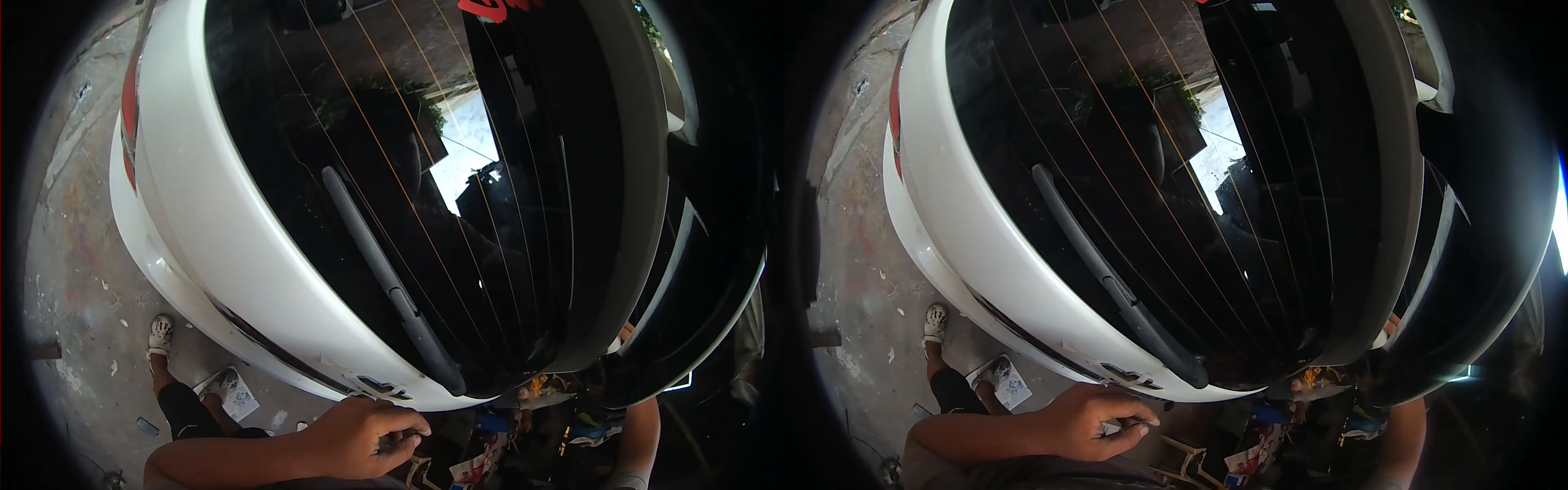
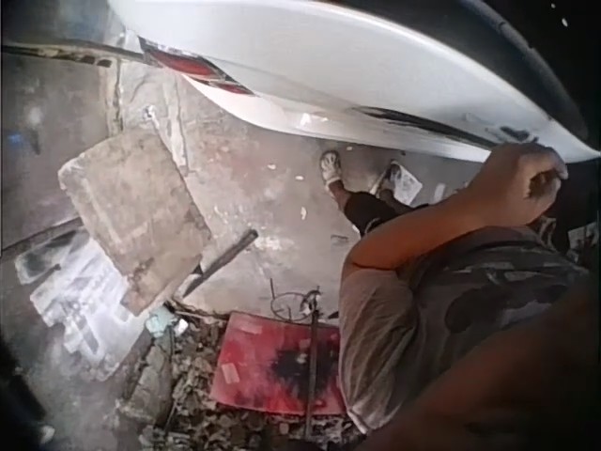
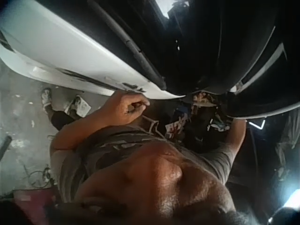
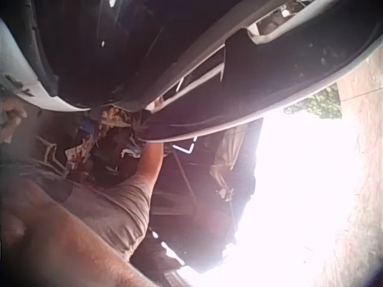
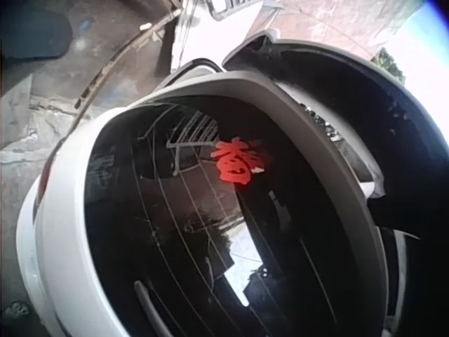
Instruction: Installing a rear spoiler onto a white car with assistance from others.
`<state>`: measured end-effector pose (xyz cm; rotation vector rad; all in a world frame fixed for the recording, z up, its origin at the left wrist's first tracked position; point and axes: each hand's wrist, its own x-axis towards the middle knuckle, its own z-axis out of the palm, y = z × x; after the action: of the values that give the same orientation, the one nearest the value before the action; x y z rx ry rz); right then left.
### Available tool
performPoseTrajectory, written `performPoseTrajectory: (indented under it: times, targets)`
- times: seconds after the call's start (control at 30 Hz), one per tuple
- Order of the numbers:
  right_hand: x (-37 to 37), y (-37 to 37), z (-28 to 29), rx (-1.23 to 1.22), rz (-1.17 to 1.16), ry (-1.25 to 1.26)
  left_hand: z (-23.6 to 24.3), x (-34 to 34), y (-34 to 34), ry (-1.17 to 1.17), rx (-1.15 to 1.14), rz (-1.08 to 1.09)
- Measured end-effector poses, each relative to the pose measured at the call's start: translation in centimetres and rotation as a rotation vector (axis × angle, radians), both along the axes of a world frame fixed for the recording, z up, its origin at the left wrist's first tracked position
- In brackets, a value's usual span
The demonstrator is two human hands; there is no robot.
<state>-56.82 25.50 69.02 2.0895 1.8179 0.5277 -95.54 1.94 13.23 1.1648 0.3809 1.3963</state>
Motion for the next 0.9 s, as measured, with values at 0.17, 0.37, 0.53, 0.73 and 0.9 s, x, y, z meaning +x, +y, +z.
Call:
performPoseTrajectory:
  times: [0.17, 0.37, 0.53, 0.73, 0.9]
  targets:
    - [0.5, -2.3, -1.1, 0.083, -0.083, 0.084, 0.4, 0.0, 0.3, 0.004, -0.034, -0.019]
    - [1.4, -1.6, -8.4, 0.126, -0.116, 0.350, 4.1, -3.9, 0.8, 0.095, 0.012, 0.052]
    - [0.4, 0.1, -11.2, 0.111, -0.154, 0.479, 7.1, -8.2, 2.6, 0.150, 0.061, 0.194]
    - [2.8, 0.8, -12.7, 0.129, -0.003, 0.608, 8.8, -12.0, 3.4, 0.140, 0.036, 0.322]
    - [2.5, -0.4, -12.6, 0.099, 0.068, 0.469, 10.9, -12.8, 7.0, 0.144, -0.075, 0.241]
